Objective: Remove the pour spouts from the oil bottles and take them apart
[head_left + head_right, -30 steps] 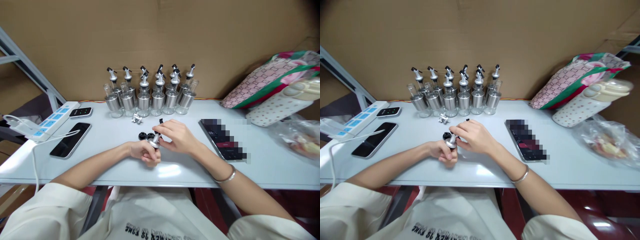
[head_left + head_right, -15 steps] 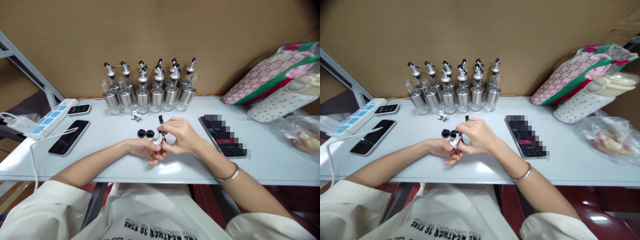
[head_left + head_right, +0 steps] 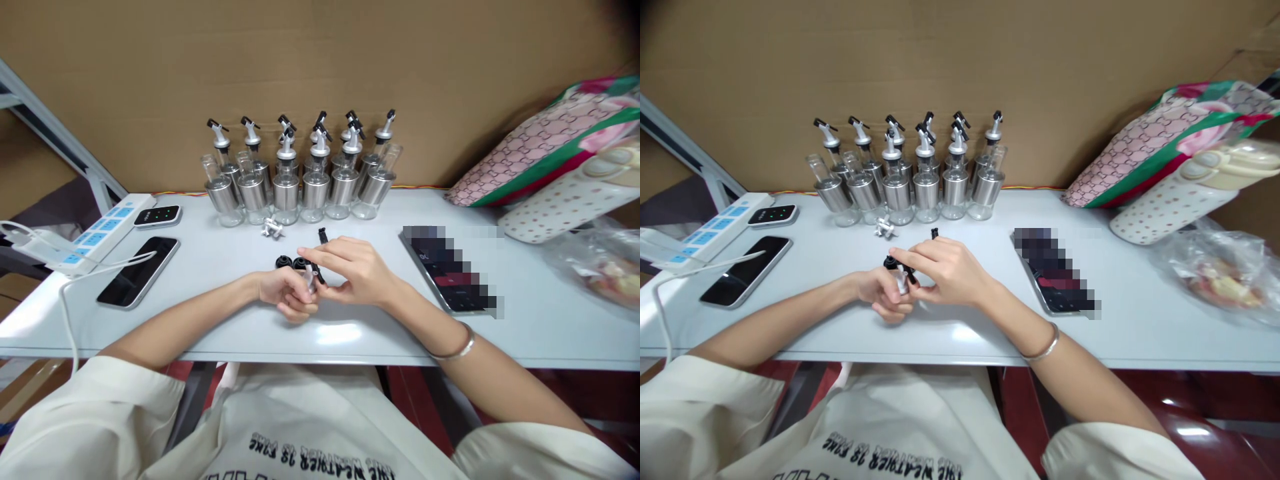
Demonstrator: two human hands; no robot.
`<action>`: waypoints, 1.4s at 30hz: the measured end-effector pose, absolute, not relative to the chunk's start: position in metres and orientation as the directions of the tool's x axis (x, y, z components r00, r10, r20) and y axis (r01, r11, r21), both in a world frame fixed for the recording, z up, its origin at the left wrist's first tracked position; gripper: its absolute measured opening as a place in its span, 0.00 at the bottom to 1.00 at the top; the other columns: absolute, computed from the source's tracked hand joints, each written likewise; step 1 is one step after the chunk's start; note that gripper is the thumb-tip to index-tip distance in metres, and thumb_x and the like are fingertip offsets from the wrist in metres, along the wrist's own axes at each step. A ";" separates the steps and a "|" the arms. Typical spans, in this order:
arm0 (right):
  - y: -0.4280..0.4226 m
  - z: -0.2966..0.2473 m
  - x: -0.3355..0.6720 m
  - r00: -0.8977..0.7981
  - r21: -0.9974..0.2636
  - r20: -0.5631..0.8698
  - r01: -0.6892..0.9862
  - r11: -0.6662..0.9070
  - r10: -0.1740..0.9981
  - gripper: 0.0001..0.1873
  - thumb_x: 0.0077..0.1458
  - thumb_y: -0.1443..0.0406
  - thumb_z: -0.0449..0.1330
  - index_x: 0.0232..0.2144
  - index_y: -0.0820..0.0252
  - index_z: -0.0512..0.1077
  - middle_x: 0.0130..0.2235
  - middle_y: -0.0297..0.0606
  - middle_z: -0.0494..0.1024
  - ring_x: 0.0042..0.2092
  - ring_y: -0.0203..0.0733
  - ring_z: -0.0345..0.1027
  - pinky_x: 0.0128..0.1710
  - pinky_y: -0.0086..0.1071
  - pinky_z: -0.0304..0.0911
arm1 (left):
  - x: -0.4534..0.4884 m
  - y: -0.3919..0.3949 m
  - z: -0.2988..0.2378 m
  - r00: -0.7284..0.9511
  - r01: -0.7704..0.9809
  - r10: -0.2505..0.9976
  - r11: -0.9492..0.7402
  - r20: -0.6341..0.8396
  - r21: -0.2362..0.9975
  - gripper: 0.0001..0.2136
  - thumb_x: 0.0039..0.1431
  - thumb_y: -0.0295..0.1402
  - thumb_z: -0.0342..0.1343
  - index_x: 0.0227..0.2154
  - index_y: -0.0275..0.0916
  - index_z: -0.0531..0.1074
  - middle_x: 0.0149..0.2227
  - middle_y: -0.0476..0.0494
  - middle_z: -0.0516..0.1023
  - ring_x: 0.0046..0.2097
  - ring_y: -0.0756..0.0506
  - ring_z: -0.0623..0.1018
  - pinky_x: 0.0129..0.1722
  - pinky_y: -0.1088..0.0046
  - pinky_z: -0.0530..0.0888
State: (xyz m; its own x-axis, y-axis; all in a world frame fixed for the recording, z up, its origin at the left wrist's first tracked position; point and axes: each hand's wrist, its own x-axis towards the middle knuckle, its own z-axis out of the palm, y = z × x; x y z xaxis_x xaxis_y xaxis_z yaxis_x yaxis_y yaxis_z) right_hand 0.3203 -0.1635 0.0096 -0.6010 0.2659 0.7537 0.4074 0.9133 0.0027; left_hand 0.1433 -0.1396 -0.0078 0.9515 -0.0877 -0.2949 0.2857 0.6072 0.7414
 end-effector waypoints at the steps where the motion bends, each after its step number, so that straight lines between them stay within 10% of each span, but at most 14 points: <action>1: -0.164 0.010 0.320 -0.597 0.018 0.764 0.401 0.916 0.246 0.18 0.54 0.64 0.55 0.48 0.62 0.70 0.32 0.37 0.79 0.30 0.35 0.68 0.29 0.30 0.61 | 0.143 -0.140 -0.009 0.952 0.296 -0.128 0.609 -0.278 0.736 0.16 0.38 0.34 0.61 0.11 0.38 0.57 0.11 0.55 0.50 0.12 0.54 0.54 0.14 0.74 0.49; 19: -0.175 0.009 0.304 -0.705 0.344 0.709 0.370 0.863 0.020 0.27 0.67 0.58 0.38 0.31 0.66 0.71 0.19 0.33 0.65 0.22 0.33 0.55 0.23 0.29 0.55 | 0.156 -0.148 -0.003 0.853 0.452 -0.456 0.404 -0.254 0.795 0.16 0.40 0.43 0.64 0.15 0.40 0.63 0.15 0.51 0.56 0.19 0.50 0.57 0.21 0.69 0.53; 42: -0.173 0.008 0.305 -0.680 0.421 0.731 0.378 0.825 -0.061 0.22 0.65 0.59 0.44 0.26 0.63 0.69 0.16 0.29 0.59 0.20 0.32 0.50 0.20 0.31 0.48 | 0.159 -0.155 -0.008 0.855 0.412 -0.480 0.400 -0.196 0.818 0.20 0.40 0.49 0.64 0.15 0.40 0.65 0.18 0.50 0.57 0.22 0.49 0.58 0.24 0.69 0.56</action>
